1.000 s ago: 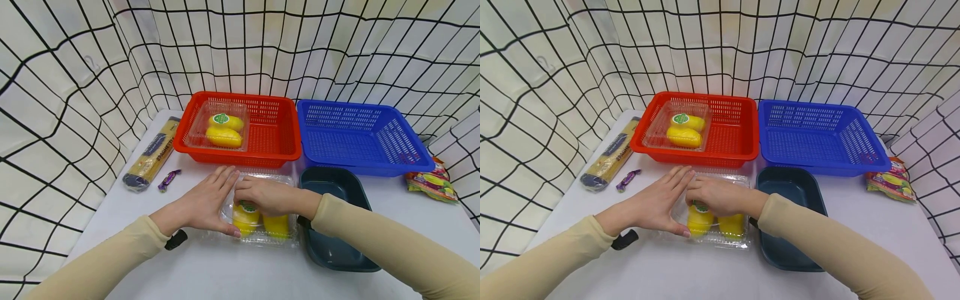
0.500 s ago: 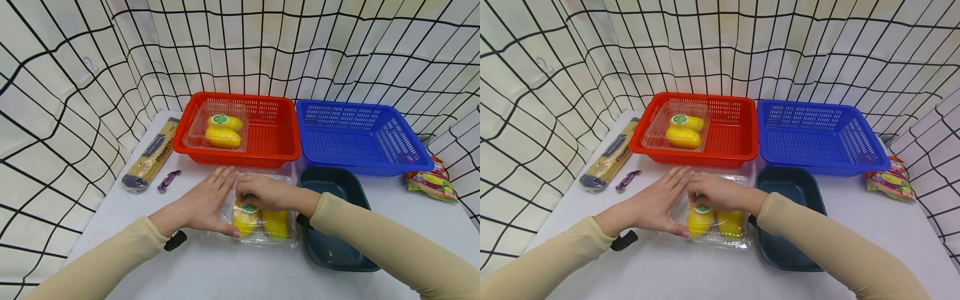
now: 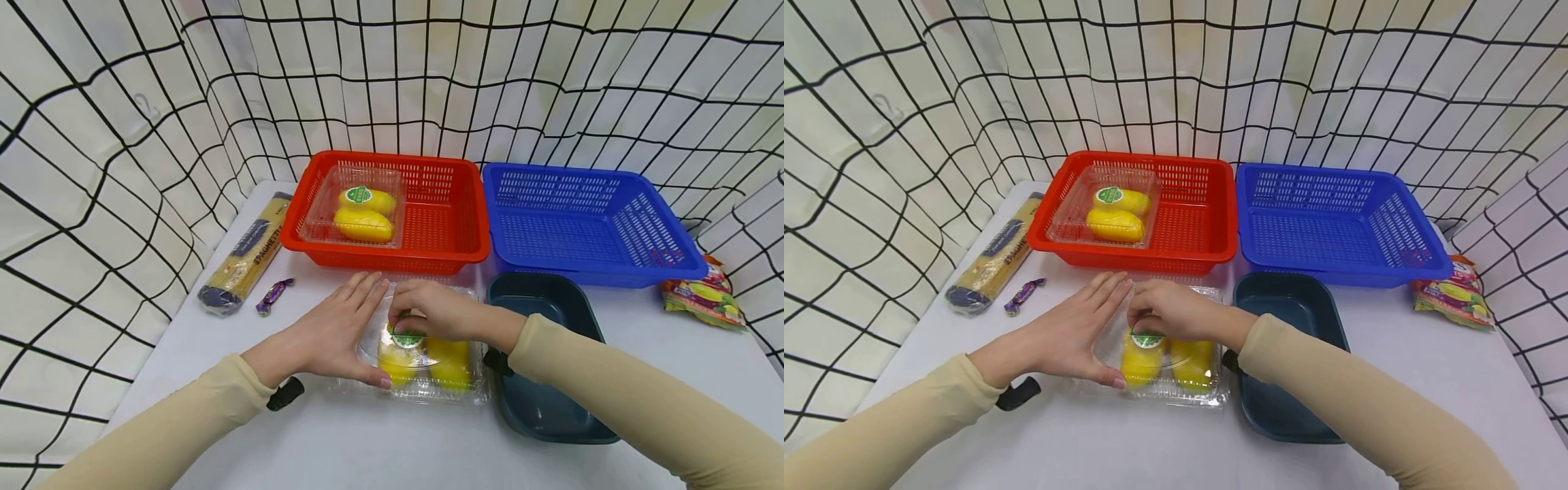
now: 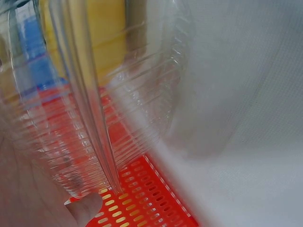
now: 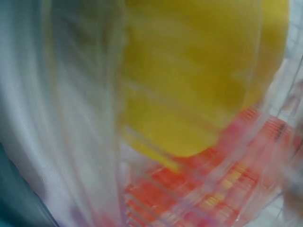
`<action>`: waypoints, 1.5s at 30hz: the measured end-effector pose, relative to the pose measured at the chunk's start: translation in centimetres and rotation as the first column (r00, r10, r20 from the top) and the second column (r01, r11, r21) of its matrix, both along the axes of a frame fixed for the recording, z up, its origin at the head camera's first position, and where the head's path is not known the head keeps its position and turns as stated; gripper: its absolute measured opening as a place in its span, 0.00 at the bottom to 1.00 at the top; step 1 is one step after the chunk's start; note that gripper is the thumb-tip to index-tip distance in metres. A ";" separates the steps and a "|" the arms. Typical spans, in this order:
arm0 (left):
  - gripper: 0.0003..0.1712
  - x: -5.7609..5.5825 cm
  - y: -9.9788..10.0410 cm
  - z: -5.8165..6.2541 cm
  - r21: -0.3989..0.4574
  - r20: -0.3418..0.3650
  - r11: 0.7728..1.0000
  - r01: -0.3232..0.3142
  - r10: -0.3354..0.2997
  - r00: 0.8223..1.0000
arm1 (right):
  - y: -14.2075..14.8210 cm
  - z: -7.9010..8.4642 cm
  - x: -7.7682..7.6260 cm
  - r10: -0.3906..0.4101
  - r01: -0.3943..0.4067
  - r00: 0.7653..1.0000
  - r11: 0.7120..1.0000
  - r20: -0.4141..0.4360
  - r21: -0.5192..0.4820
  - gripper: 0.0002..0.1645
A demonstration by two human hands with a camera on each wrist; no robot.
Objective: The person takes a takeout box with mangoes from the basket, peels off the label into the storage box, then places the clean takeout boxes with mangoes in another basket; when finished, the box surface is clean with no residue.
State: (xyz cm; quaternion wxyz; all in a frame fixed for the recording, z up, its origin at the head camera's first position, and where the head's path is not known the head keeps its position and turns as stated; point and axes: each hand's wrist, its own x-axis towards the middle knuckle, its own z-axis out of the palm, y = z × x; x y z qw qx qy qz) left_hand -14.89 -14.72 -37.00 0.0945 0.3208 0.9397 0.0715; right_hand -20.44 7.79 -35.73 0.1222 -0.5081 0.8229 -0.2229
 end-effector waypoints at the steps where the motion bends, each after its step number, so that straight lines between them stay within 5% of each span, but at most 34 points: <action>1: 0.79 0.0 0.0 0.0 0.000 -0.001 1.000 0.000 0.000 1.000 | 0.0 0.0 0.0 -0.002 0.002 1.000 1.000 -0.002 -0.009 0.04; 12: 0.80 -0.1 0.0 0.1 0.005 0.021 1.000 -0.011 0.011 1.000 | 0.8 0.8 -0.4 -0.057 0.057 0.998 0.994 -0.003 -0.095 0.04; 20: 0.81 -0.2 0.0 -0.1 0.015 0.021 1.000 -0.016 0.016 1.000 | 2.7 1.7 -0.5 -0.161 0.187 0.975 0.966 0.151 -0.178 0.03; 34: 0.81 -0.3 0.0 -0.2 0.012 0.022 1.000 -0.020 0.020 1.000 | 9.4 2.6 -0.8 -0.374 0.531 0.784 0.818 0.497 -0.223 0.06; 40: 0.81 -0.3 0.1 -0.2 0.007 0.026 1.000 -0.022 0.022 0.999 | 12.6 3.0 -0.8 -0.475 0.636 0.698 0.756 0.536 -0.157 0.12; 45: 0.81 -0.3 0.1 -0.3 0.012 0.021 1.000 -0.021 0.021 1.000 | 15.1 3.3 -0.7 -0.544 0.672 0.660 0.736 0.518 -0.084 0.15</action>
